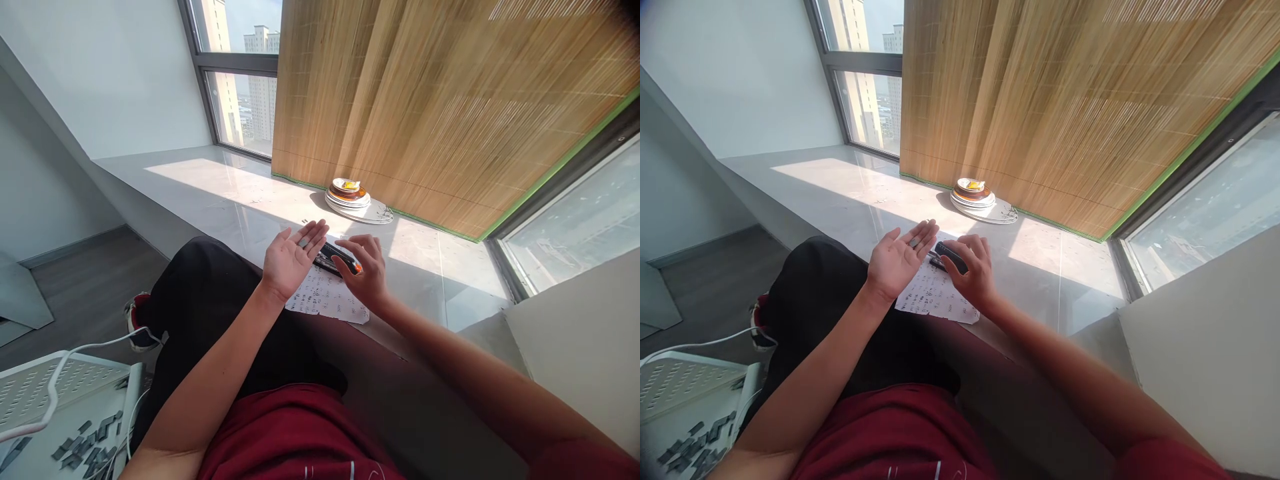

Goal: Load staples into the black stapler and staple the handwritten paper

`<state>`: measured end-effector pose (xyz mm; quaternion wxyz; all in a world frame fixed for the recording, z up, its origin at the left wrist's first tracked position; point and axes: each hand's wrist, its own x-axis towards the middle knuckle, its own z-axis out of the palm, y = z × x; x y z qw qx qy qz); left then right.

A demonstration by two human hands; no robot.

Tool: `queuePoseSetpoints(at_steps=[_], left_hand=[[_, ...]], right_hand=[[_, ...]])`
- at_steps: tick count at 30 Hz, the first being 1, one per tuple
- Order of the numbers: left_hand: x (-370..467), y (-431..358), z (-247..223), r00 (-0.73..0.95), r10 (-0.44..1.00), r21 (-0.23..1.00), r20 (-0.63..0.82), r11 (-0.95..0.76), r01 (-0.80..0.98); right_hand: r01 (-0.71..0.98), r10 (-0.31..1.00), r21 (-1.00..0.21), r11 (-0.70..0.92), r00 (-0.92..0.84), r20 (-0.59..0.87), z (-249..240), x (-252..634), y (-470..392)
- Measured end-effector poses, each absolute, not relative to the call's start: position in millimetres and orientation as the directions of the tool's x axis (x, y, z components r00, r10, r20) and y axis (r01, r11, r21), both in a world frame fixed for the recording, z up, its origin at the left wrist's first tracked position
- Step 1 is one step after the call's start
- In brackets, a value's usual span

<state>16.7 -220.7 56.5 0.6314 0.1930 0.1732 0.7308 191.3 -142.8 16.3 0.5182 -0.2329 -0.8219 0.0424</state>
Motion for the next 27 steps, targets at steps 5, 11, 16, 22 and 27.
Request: queuePoseSetpoints(at_steps=[5, 11, 16, 22, 27], left_hand=[[26.8, -220.7, 50.8, 0.044, 0.998, 0.562, 0.044, 0.012, -0.827], [32.0, -219.0, 46.5, 0.086, 0.994, 0.6, 0.064, 0.031, -0.8], [30.9, -218.9, 44.0, 0.117, 0.99, 0.622, 0.083, 0.04, -0.782], [29.7, -219.7, 44.7, 0.091, 0.989, 0.718, 0.121, -0.024, -0.696], [-0.2, -201.7, 20.0, -0.267, 0.936, 0.954, 0.231, -0.272, -0.129]], right_hand=[[0.221, 0.334, -0.258, 0.94, -0.464, 0.82, 22.3, 184.0, -155.2], [0.187, 0.358, -0.305, 0.934, -0.461, 0.812, 26.6, 181.8, -156.2], [0.131, 0.322, -0.296, 0.946, -0.451, 0.832, 27.3, 182.7, -158.4], [0.197, 0.394, -0.342, 0.919, -0.411, 0.822, 33.8, 184.6, -159.3], [0.358, 0.659, -0.562, 0.746, -0.276, 0.7, 40.6, 206.4, -104.7]])
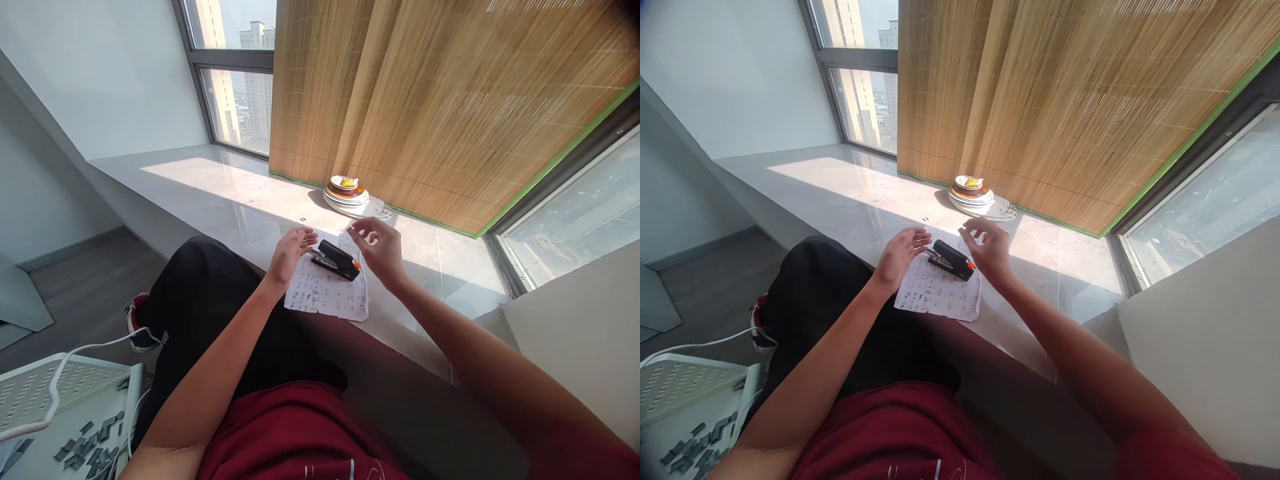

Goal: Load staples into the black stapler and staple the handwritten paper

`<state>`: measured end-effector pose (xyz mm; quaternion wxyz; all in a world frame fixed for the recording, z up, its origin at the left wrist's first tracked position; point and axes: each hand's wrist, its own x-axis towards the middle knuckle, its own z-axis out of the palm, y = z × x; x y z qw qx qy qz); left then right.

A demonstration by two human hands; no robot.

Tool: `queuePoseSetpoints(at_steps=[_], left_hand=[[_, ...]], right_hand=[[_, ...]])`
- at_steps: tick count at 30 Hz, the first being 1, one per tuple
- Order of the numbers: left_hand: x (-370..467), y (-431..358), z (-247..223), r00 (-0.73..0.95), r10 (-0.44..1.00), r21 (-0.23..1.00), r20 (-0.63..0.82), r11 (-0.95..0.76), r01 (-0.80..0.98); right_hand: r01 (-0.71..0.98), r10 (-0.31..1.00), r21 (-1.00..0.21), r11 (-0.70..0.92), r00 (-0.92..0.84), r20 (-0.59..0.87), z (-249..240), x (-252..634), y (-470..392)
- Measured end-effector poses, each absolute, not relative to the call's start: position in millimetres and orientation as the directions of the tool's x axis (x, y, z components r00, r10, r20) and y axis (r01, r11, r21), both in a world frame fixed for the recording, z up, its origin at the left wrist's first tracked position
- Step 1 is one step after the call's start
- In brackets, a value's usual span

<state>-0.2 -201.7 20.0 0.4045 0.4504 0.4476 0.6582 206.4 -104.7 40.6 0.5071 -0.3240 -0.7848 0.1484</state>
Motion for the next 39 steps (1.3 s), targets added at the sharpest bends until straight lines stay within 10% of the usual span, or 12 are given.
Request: queuePoseSetpoints(at_steps=[3, 10, 16, 23, 39], left_hand=[[-29.6, -186.8, -1.9, -0.392, 0.859, 0.852, 0.329, -0.091, 0.515], [-70.9, -148.7, -7.1, -0.306, 0.917, 0.562, 0.255, 0.117, 0.818], [-88.4, -84.5, 6.9, -0.324, 0.905, 0.416, 0.275, 0.192, 0.889], [-91.9, -54.7, -7.6, 0.029, 0.955, 0.296, 0.295, -0.12, 0.948], [-96.8, -100.1, -11.0, -0.117, 0.937, 0.391, 0.33, -0.023, 0.92]], right_hand=[[0.488, 0.776, -0.622, 0.612, -0.219, 0.592, 23.5, 236.3, -52.6], [0.661, 0.957, -0.698, 0.278, -0.128, 0.26, -24.7, 274.1, 8.5], [0.55, 0.969, -0.8, 0.239, -0.082, 0.233, -28.3, 266.5, 14.5], [0.456, 0.97, -0.858, 0.238, -0.078, 0.228, -25.7, 264.9, 11.1], [0.521, 0.922, -0.761, 0.387, -0.204, 0.329, -19.1, 260.6, 3.4]])
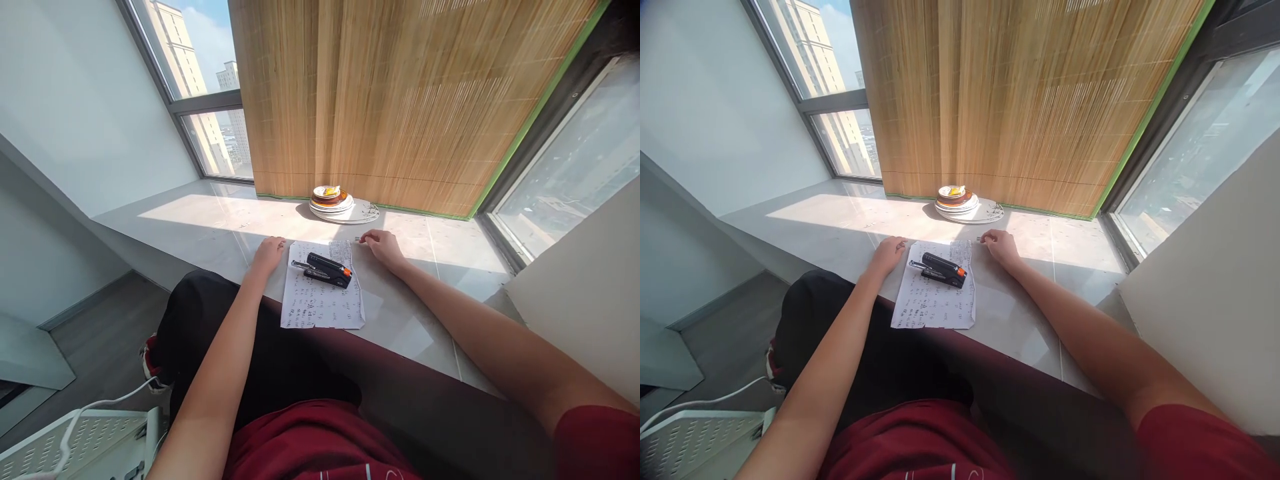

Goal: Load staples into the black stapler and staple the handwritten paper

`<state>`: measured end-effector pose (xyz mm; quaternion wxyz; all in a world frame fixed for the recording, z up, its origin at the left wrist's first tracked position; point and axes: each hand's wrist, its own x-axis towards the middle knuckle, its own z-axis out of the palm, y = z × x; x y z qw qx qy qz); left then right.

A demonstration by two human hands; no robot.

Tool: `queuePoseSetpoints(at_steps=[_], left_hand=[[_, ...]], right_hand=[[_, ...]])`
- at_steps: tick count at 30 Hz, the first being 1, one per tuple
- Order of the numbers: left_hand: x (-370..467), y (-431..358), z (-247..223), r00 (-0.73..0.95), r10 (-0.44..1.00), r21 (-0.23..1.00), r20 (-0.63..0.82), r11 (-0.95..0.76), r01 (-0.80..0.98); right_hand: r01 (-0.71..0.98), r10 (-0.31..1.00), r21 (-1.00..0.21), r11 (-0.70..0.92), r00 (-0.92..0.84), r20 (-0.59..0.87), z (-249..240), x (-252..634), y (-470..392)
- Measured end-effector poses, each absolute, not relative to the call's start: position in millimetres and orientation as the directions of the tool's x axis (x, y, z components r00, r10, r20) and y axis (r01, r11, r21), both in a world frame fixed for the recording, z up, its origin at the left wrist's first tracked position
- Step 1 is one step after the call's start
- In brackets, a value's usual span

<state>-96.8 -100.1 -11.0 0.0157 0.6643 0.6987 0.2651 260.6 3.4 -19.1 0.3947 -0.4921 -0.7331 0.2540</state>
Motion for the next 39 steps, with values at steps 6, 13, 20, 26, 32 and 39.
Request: queuePoseSetpoints(at_steps=[6, 13, 20, 26, 32, 39], left_hand=[[-89.3, -123.7, -14.9, -0.208, 0.921, 0.426, 0.33, 0.052, 0.903], [-74.8, -157.7, -8.7, -0.257, 0.899, 0.42, 0.356, 0.092, 0.903], [-65.4, -174.5, -7.0, -0.128, 0.934, 0.451, 0.333, -0.038, 0.892], [-56.7, -177.3, -8.3, -0.07, 0.88, 0.515, 0.47, -0.209, 0.831], [-56.2, -179.8, -11.1, -0.032, 0.797, 0.507, 0.604, -0.353, 0.786], [-64.3, -179.5, -14.6, -0.049, 0.82, 0.622, 0.57, -0.391, 0.679]], right_hand=[[0.423, 0.82, -0.709, 0.565, -0.193, 0.539, -9.7, 234.6, -34.3], [0.3, 0.622, -0.552, 0.778, -0.49, 0.611, -7.6, 192.2, -101.4], [0.421, 0.624, -0.468, 0.777, -0.608, 0.49, -12.8, 188.8, -105.1], [0.406, 0.586, -0.425, 0.809, -0.618, 0.525, -11.7, 190.3, -106.9], [0.371, 0.574, -0.445, 0.815, -0.617, 0.537, -11.6, 191.8, -106.7], [0.252, 0.451, -0.386, 0.887, -0.648, 0.614, -16.3, 194.8, -106.0]])
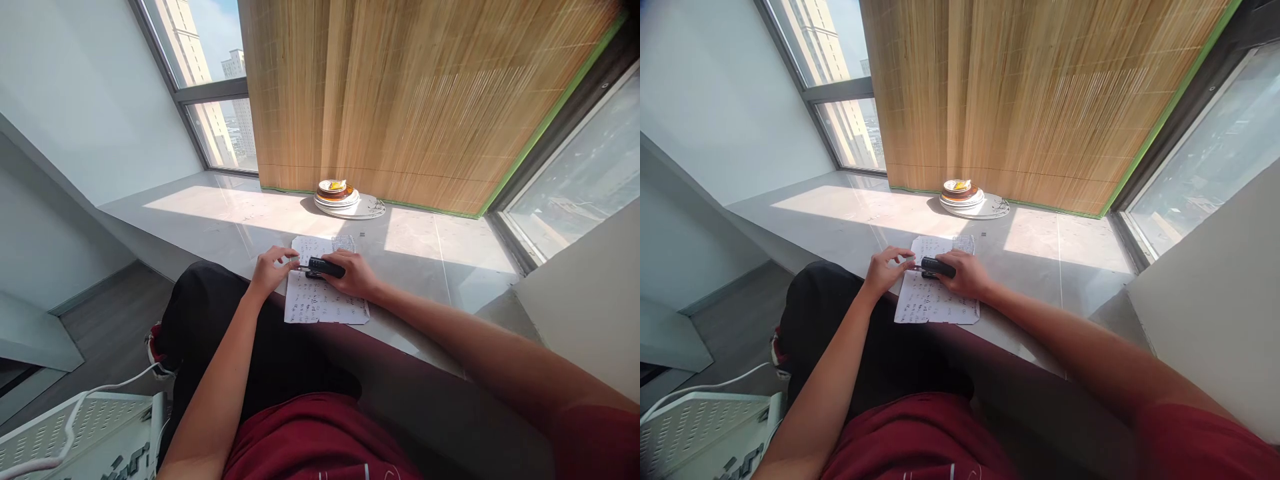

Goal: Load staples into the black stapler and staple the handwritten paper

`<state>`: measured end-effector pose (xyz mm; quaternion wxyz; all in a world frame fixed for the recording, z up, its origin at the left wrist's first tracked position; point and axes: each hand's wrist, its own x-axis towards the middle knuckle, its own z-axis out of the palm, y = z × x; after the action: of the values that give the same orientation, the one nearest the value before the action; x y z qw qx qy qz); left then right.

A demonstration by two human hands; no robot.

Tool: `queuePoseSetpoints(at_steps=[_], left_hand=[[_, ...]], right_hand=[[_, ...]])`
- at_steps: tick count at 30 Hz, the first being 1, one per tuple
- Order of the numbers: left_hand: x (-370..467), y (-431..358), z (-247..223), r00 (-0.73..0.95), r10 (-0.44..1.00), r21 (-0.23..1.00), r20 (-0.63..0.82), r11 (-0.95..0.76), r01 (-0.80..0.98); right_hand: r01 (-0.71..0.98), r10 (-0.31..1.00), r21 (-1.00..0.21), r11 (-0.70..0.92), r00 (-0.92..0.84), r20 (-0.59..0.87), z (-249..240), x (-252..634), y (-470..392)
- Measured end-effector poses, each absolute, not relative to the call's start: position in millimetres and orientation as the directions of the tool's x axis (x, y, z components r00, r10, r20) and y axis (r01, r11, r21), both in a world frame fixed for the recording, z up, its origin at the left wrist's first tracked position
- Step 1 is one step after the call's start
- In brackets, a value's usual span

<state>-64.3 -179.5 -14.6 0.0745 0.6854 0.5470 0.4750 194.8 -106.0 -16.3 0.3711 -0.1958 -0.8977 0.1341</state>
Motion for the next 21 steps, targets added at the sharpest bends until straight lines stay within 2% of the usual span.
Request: queuePoseSetpoints(at_steps=[5, 11, 21], left_hand=[[-65.1, -184.1, -9.2, 0.074, 0.888, 0.705, 0.453, -0.408, 0.58], [-63.7, -186.8, -6.0, 0.076, 0.929, 0.778, 0.363, -0.347, 0.523], [-66.3, -184.5, -8.7, 0.078, 0.938, 0.767, 0.337, -0.322, 0.555]], right_hand=[[0.235, 0.432, -0.375, 0.896, -0.65, 0.625, -15.5, 195.1, -107.3], [0.22, 0.429, -0.386, 0.896, -0.654, 0.623, -13.0, 195.4, -107.3], [0.181, 0.47, -0.471, 0.863, -0.629, 0.62, -10.6, 197.1, -105.8]])
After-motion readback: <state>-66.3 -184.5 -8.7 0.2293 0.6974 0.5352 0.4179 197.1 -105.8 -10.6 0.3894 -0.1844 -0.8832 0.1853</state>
